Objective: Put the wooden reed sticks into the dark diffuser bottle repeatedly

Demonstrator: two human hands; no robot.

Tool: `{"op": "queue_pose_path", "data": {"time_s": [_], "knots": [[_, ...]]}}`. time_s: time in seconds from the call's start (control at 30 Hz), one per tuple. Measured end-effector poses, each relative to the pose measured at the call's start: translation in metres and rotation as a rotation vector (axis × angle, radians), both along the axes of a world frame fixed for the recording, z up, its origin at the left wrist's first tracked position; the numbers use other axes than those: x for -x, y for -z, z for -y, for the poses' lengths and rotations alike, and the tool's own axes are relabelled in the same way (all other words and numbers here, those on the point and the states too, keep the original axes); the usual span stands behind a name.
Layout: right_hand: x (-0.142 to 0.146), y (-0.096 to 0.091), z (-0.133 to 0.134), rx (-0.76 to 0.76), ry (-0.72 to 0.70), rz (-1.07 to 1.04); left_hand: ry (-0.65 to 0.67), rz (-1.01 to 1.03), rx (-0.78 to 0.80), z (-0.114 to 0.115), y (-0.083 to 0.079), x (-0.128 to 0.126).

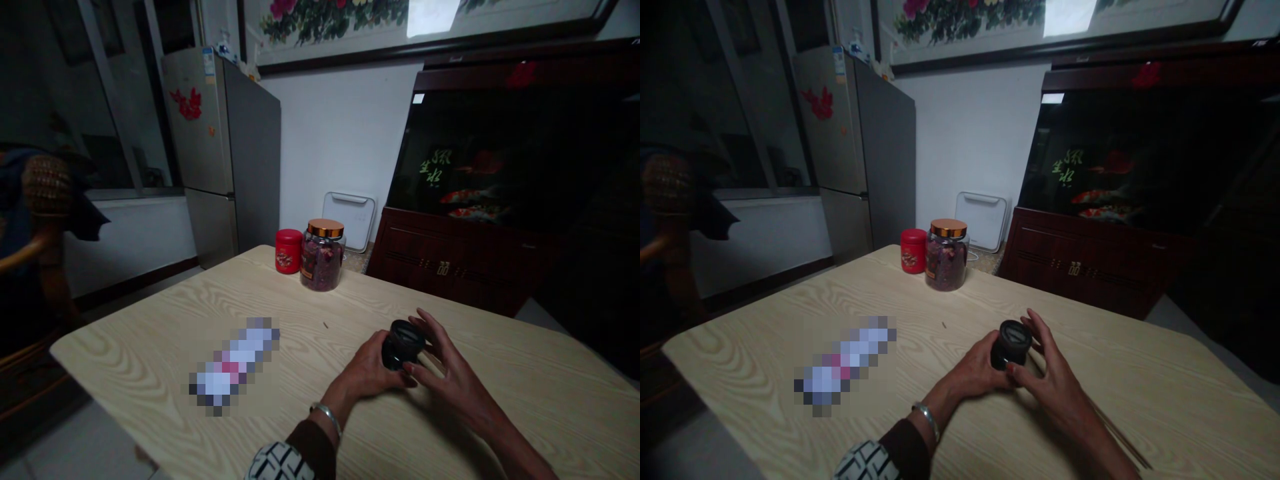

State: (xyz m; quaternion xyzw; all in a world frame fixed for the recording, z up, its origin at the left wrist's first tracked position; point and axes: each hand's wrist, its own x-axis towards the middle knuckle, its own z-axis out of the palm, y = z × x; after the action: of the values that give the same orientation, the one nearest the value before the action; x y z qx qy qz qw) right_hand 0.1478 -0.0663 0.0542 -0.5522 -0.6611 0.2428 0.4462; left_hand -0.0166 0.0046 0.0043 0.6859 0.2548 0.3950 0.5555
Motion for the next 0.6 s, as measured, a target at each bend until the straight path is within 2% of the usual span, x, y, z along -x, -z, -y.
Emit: {"op": "queue_pose_path", "data": {"time_s": [0.1, 0.3, 0.37, 0.53, 0.6], "knots": [[-0.003, -0.004, 0.007, 0.041, -0.001, -0.015, -0.002, -0.001, -0.004, -0.001, 0.003, -0.001], [-0.013, -0.006, 0.016, -0.025, 0.257, 0.064, -0.018, -0.040, 0.007, -0.002, 0.006, -0.002], [-0.012, -0.008, 0.017, -0.041, 0.251, 0.086, -0.014, -0.053, 0.012, -0.002, 0.005, -0.002], [-0.001, -0.012, 0.018, -0.042, 0.136, 0.066, -0.019, -0.023, -0.003, -0.002, 0.005, -0.002], [0.000, -0.013, 0.018, -0.020, 0.187, 0.066, -0.020, -0.027, -0.013, -0.002, 0.006, -0.002]]}}
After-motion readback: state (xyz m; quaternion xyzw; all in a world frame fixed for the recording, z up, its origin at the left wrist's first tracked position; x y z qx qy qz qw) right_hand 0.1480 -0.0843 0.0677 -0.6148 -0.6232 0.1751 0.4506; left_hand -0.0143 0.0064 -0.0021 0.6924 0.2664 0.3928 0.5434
